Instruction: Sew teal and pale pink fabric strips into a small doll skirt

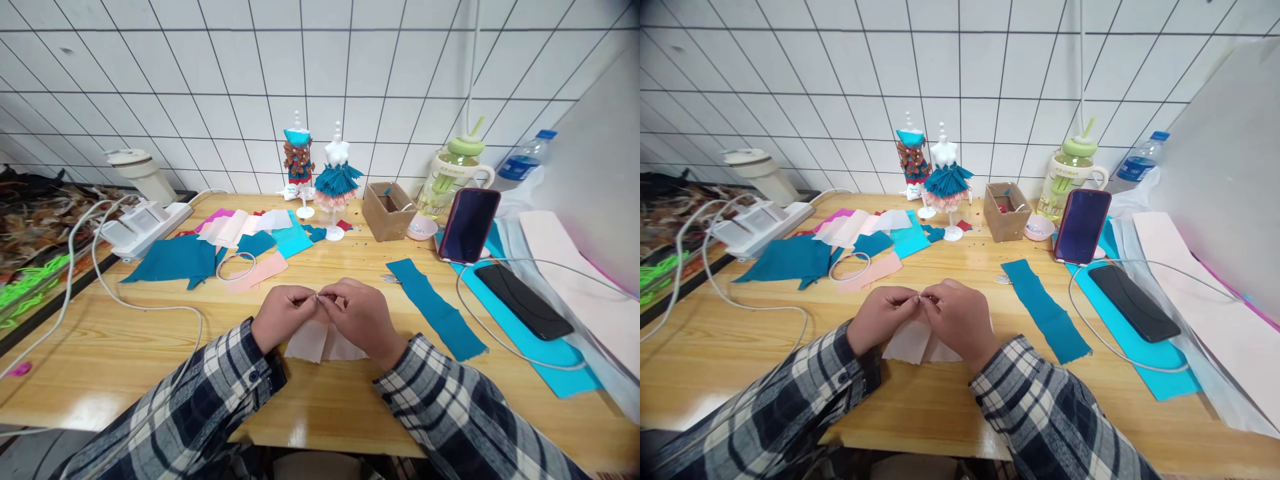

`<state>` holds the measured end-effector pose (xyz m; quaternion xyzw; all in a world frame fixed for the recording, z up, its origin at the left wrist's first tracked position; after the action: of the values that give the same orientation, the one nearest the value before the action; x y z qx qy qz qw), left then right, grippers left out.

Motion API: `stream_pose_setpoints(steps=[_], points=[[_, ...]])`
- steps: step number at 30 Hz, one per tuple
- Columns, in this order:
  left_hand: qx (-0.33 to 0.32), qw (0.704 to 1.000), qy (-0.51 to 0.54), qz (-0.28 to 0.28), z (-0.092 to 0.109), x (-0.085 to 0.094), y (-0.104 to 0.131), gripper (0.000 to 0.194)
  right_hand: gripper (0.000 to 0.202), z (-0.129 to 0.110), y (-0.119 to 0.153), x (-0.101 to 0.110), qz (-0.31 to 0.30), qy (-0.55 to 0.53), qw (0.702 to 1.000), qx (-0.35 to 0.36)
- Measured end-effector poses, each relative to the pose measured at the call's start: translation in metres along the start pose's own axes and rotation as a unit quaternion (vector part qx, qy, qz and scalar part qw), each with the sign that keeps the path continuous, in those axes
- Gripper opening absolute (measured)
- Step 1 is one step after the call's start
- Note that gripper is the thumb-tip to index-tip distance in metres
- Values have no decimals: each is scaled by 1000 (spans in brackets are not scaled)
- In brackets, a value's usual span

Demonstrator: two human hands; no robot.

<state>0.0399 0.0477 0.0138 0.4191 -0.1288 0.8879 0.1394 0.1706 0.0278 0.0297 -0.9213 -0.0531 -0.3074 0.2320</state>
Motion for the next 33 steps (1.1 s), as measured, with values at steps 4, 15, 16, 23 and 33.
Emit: stream_pose_setpoints(steps=[4, 15, 16, 23, 33], points=[[-4, 1000, -12, 1, -1, -1, 0, 31, 11, 2, -1, 0, -4, 11, 1000, -5], [2, 1000, -11, 7, 1, 0, 1, 30, 6, 4, 0, 2, 37, -43, 998, -38], [2, 1000, -10, 7, 2, 1, 1, 30, 5, 4, 0, 2, 38, -46, 997, -41], [6, 1000, -2, 9, 0, 0, 1, 30, 4, 10, -1, 0, 42, -81, 994, -62], [0, 1000, 12, 12, -2, -1, 0, 30, 4, 12, -2, -1, 47, -116, 989, -73]])
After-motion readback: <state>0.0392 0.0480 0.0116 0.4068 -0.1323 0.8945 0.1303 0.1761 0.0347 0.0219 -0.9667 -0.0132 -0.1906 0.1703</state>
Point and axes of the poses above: each hand's wrist, its own y-axis away from the middle knuckle, its own x-axis out of the back of the hand, z = x × y, the point moved 7 cm from there along -y, towards the middle knuckle, and after that the axes turned 13 degrees about -y, right-handed, at the moved point
